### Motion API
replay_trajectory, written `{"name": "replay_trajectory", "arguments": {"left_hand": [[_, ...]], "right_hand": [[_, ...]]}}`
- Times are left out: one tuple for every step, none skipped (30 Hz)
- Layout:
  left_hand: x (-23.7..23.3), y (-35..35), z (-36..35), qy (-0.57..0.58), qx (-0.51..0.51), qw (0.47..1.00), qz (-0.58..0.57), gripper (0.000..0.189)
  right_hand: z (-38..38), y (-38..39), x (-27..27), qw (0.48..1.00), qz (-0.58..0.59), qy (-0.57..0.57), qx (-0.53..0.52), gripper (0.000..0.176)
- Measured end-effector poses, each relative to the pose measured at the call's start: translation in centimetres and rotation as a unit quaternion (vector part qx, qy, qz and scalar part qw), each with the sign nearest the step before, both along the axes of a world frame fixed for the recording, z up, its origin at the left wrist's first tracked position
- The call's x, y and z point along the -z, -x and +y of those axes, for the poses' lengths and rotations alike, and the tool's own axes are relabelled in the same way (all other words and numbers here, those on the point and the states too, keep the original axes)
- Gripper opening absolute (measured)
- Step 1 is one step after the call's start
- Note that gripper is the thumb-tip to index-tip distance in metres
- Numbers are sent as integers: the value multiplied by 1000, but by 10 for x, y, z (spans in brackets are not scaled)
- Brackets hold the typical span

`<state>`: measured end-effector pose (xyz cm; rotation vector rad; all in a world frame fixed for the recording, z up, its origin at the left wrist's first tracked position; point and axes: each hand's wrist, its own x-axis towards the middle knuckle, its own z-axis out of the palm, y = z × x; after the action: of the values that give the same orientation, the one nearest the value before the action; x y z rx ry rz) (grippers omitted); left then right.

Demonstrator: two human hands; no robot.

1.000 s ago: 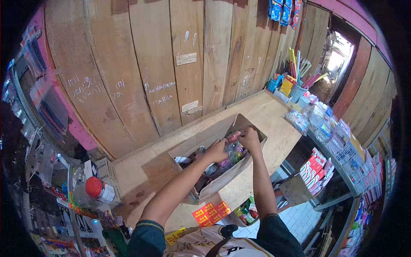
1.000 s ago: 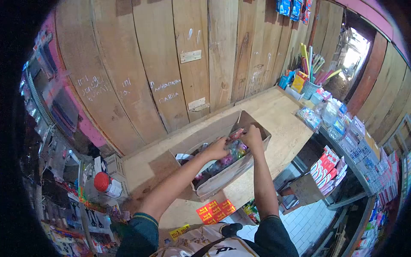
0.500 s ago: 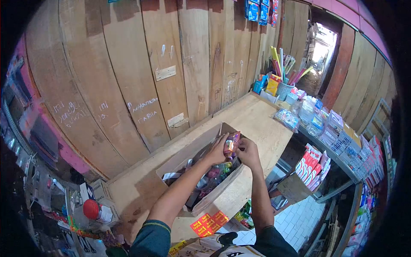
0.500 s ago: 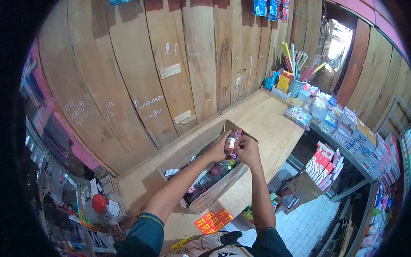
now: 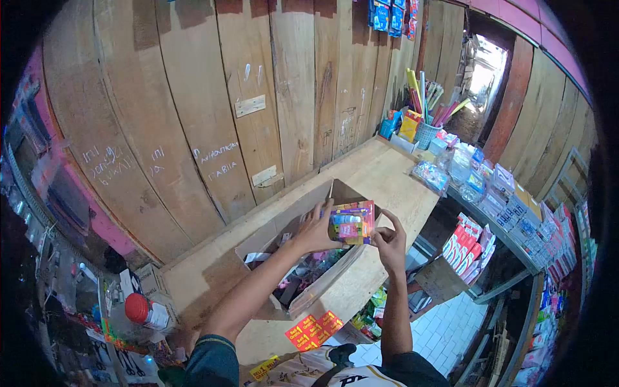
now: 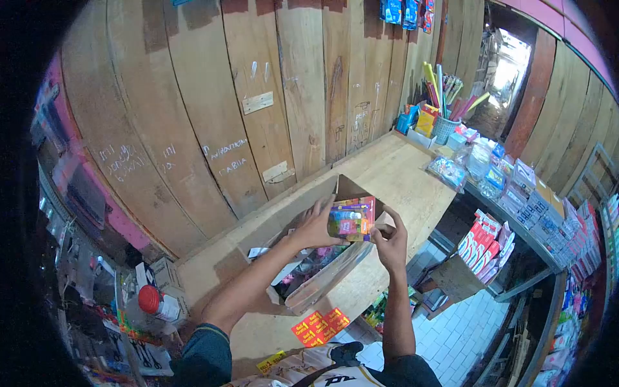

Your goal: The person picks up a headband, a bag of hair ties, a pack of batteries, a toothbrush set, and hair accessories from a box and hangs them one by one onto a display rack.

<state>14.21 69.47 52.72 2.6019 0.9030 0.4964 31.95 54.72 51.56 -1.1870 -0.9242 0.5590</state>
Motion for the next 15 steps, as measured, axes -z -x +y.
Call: {"name": "replay_trajectory", "arguments": {"left_hand": [[12,4,0,5,-12,1000,-8,133],[25,8,4,9,-24,1000,-16,134],[26,14,5,13,-37,999,-23,135],[26,21,8,69,-29,997,-15,130],[26,30,12,125,-20,992,-6,126],[25,39,14,182,-13,983,2,122],[25,50,12,217,4,974,-71,117],[26,62,10,250,19,957,-144,111],[21,71,7,278,36,935,-216,106],[12,80,2,356,-14,910,-210,82],[9,87,1,394,-3,884,-253,74],[9,96,1,430,9,853,-295,67],[-3,104,-7,465,19,818,-337,60],[-11,110,-24,444,-11,792,-419,43],[-14,117,-33,444,-28,766,-463,41]], "right_hand": [[-4,2,4,1000,15,-4,6,61],[-9,5,7,999,29,-10,11,60],[-15,8,9,999,50,-13,13,61],[-21,13,12,997,71,-17,15,61],[-27,18,14,995,93,-22,17,61],[-33,23,16,994,106,-24,21,62],[-39,28,18,991,128,-24,20,62],[-44,32,20,988,149,-24,19,63],[-48,37,21,985,171,-27,18,63],[-51,44,19,981,190,-30,16,64],[-55,49,20,978,207,-35,-1,65],[-59,55,22,974,224,-39,-18,66],[-61,60,25,969,241,-41,-35,66],[-64,65,29,965,248,-56,-66,69],[-66,72,28,964,247,-50,-86,70]]}}
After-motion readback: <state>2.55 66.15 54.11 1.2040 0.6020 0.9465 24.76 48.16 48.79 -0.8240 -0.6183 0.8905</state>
